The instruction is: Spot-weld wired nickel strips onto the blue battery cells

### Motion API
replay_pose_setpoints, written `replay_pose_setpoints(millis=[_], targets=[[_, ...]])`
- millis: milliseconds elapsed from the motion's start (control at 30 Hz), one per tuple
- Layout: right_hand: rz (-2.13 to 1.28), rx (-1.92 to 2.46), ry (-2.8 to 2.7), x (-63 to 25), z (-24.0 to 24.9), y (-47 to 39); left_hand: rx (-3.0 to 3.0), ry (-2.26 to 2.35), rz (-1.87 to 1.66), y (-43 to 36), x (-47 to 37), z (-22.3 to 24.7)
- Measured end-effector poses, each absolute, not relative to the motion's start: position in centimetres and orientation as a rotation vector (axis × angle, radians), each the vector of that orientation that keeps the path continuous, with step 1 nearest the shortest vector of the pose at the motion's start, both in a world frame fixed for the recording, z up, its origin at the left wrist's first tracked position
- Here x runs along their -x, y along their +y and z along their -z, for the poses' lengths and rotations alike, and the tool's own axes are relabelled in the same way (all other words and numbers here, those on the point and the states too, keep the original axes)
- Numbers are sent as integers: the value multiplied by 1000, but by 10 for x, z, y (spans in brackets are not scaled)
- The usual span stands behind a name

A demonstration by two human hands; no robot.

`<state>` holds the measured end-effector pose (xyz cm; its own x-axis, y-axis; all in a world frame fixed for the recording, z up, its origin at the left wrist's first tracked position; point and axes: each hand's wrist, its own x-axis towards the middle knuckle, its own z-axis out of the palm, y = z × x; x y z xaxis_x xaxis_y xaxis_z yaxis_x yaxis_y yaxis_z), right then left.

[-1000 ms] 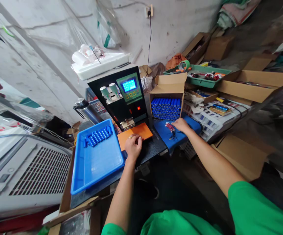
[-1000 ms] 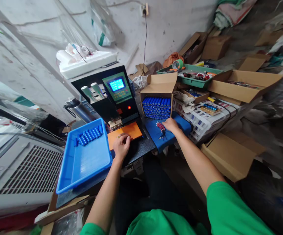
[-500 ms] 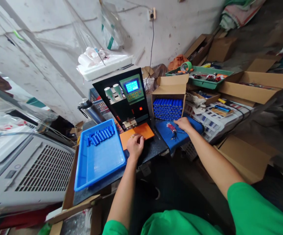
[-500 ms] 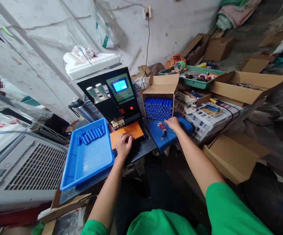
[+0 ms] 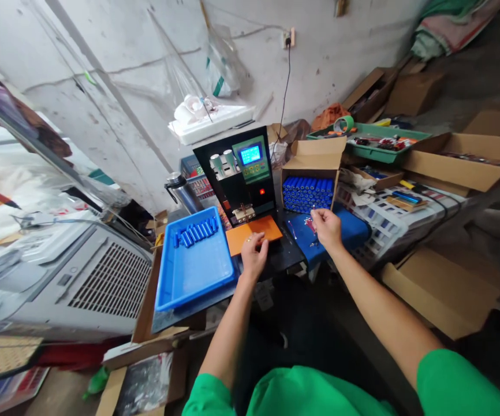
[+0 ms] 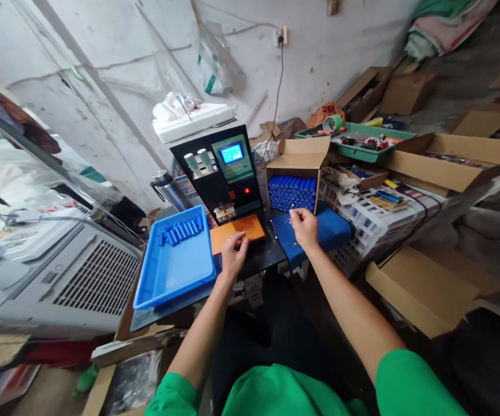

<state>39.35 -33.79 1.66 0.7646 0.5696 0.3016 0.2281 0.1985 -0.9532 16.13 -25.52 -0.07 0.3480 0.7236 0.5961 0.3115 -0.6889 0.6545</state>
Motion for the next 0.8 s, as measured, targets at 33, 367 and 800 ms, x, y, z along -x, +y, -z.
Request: replay_pose_setpoints(millis=[33, 367, 800], targets=[[-253, 1435, -705, -394, -14, -333, -2226, 897, -1295, -262, -164, 3], [-92, 1801, -707, -434, 7, -317, -2369, 976, -1067, -300, -169, 38], [-503, 1281, -671, -372, -27, -340, -2272, 840, -1250, -327, -180, -12]])
